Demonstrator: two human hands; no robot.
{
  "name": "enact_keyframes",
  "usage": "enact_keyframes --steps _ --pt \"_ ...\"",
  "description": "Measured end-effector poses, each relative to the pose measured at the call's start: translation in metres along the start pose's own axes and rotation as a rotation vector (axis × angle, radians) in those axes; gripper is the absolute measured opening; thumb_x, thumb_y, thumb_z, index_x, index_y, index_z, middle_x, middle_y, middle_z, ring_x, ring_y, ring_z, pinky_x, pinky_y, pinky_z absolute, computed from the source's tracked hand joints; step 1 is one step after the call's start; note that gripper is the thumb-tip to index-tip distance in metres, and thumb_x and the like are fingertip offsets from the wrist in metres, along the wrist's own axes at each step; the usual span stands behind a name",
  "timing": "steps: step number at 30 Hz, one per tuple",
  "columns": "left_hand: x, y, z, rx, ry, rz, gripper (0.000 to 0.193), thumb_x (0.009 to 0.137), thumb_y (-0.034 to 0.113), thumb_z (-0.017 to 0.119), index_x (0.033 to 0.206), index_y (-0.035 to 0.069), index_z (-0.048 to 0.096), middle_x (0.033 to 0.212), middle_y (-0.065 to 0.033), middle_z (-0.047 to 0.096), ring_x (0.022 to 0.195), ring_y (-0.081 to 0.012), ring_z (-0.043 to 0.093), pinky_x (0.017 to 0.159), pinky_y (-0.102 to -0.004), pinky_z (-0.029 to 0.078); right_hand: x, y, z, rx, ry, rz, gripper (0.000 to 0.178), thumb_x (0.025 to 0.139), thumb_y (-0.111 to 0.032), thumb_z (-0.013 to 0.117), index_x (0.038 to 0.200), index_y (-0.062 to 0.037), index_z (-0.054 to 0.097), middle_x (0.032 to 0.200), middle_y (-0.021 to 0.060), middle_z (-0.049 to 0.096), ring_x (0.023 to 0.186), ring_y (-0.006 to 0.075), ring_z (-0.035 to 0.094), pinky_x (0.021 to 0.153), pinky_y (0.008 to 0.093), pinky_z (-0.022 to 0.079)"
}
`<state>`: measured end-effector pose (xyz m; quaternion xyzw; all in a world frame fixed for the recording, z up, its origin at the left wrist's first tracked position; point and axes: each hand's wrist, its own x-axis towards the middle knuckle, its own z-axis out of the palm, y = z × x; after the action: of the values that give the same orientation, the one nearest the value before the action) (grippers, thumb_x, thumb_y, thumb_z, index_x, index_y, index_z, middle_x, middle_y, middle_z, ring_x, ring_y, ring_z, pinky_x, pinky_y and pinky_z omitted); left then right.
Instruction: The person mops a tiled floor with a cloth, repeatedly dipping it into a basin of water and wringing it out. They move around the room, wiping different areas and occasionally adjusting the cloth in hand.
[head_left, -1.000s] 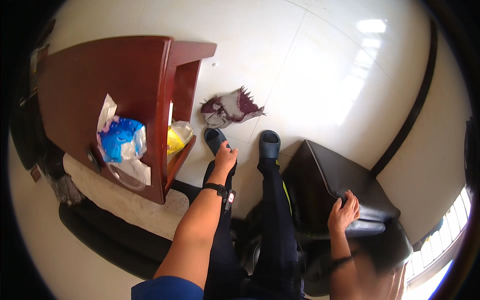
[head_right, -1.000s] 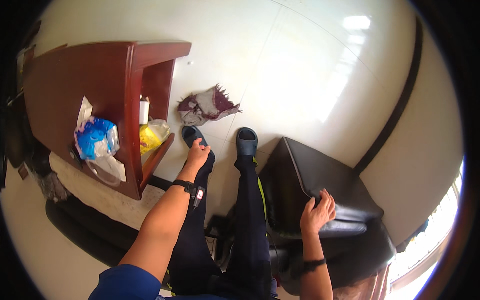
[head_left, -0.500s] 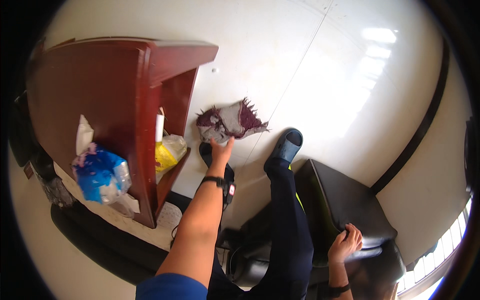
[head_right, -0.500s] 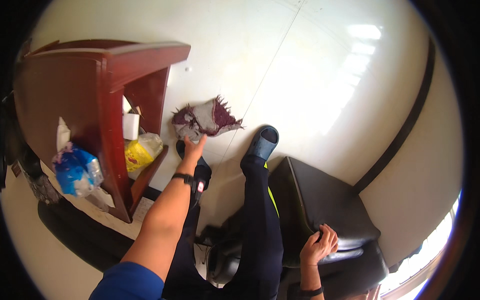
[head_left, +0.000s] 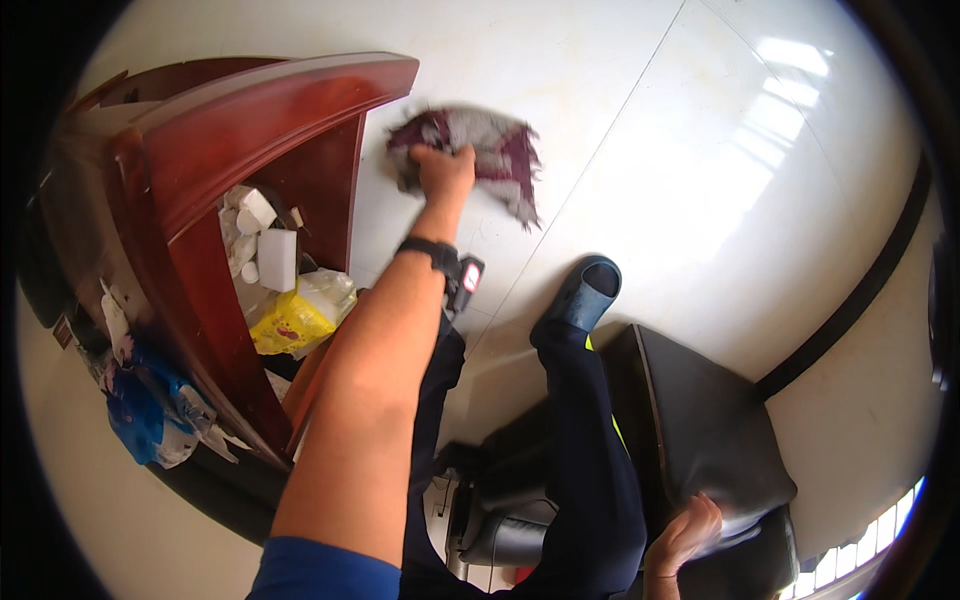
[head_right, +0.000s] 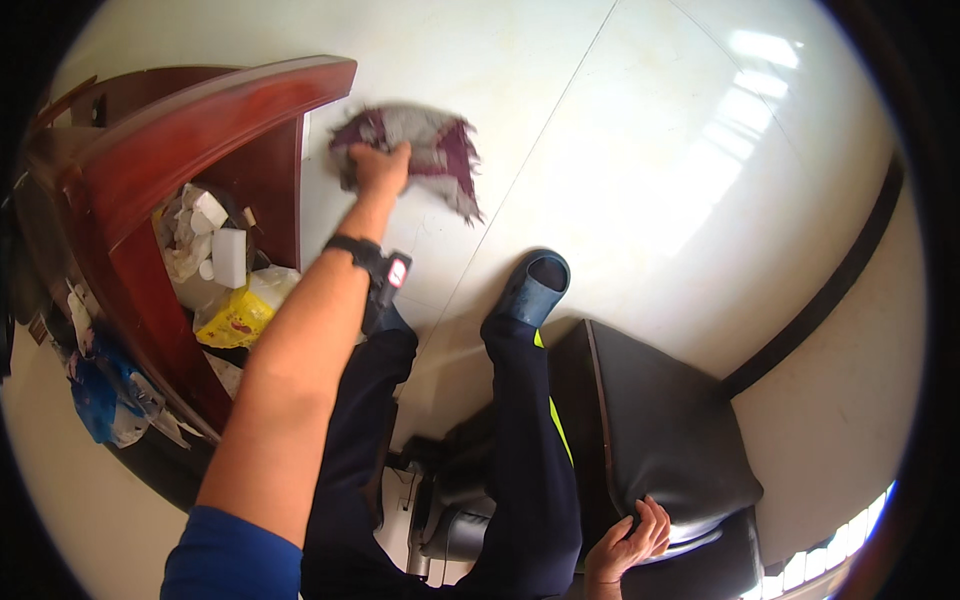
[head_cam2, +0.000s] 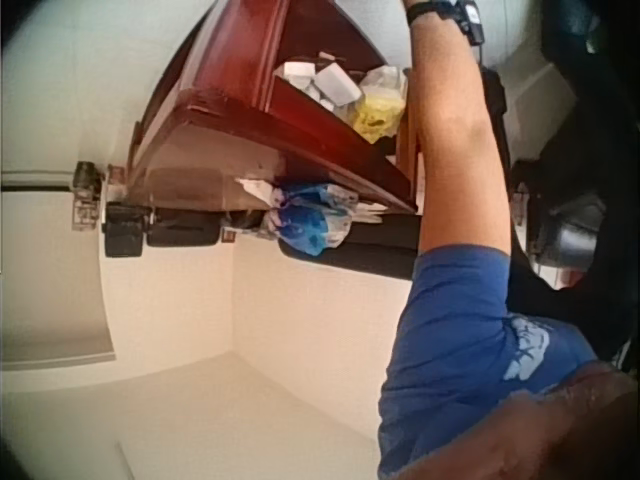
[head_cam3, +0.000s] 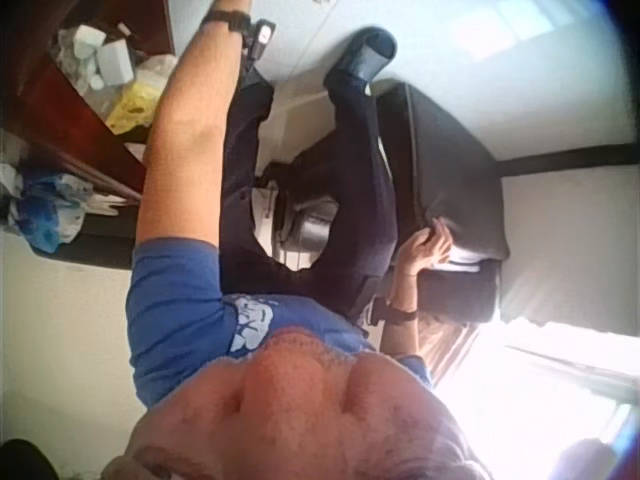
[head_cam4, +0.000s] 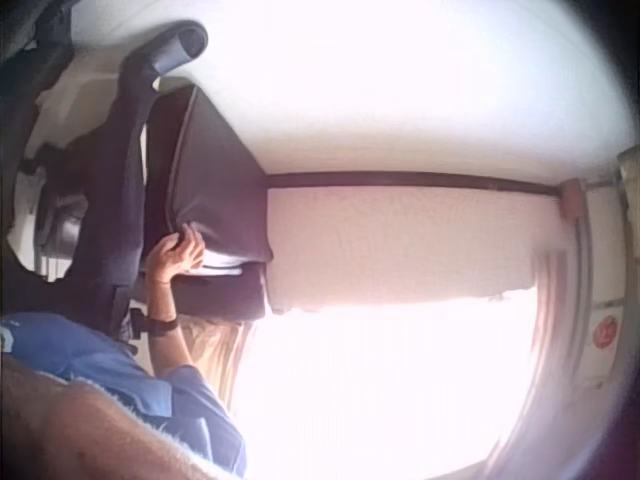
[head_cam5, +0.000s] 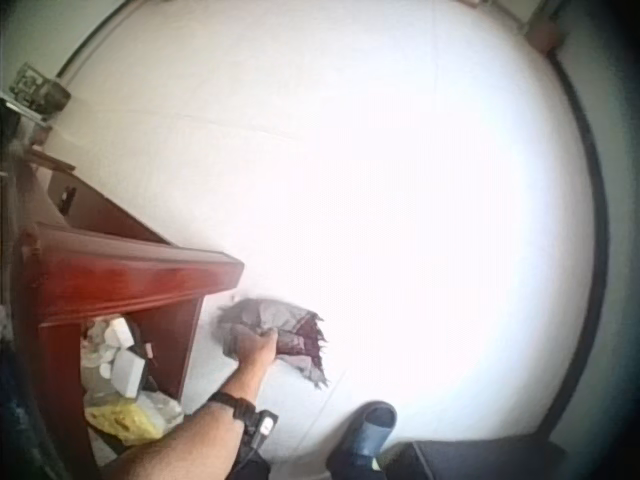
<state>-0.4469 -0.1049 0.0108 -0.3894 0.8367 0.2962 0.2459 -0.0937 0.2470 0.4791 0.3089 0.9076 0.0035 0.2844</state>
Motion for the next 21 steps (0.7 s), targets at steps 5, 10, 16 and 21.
enact_keyframes --steps 5,10,16,21 --pt "0.054 0.115 -0.002 -0.623 -0.163 -0.044 0.067 0.092 0.019 0.078 0.140 -0.006 0.038 0.126 -0.0250 0.064 0.105 -0.0300 0.070 0.064 -0.0360 0.064 0.000 0.001 0.000 0.003 0.028 -0.019 0.029 0.087 -0.013 0.057 0.112 -0.0056 0.068 0.126 0.0112 0.069 0.127 0.0318 0.057 0.115 0.0499 0.030" --pt "0.017 0.129 -0.021 -0.531 0.027 0.317 0.061 0.094 0.020 0.074 0.140 -0.004 0.042 0.125 -0.0208 0.062 0.094 -0.0250 0.066 0.065 -0.0374 0.058 0.001 -0.003 -0.004 -0.003 0.021 -0.001 0.029 0.087 -0.015 0.059 0.113 -0.0068 0.069 0.127 0.0095 0.069 0.129 0.0317 0.057 0.114 0.0507 0.030" --pt "-0.121 0.070 -0.102 -0.536 -0.132 0.216 0.071 0.097 0.033 0.068 0.145 -0.007 0.037 0.140 -0.0266 0.056 0.127 -0.0344 0.057 0.112 -0.0421 0.044 0.001 -0.010 -0.008 -0.063 0.058 0.044 0.028 0.088 -0.019 0.060 0.114 -0.0119 0.071 0.128 0.0040 0.069 0.129 0.0291 0.057 0.112 0.0518 0.030" --pt "-0.235 -0.017 -0.123 -0.520 -0.210 0.104 0.059 0.101 0.027 0.068 0.142 -0.005 0.040 0.133 -0.0230 0.060 0.120 -0.0300 0.061 0.106 -0.0421 0.047 0.000 -0.011 -0.010 -0.040 0.062 0.052 0.027 0.088 -0.018 0.061 0.113 -0.0128 0.070 0.128 0.0032 0.068 0.131 0.0281 0.055 0.113 0.0533 0.028"
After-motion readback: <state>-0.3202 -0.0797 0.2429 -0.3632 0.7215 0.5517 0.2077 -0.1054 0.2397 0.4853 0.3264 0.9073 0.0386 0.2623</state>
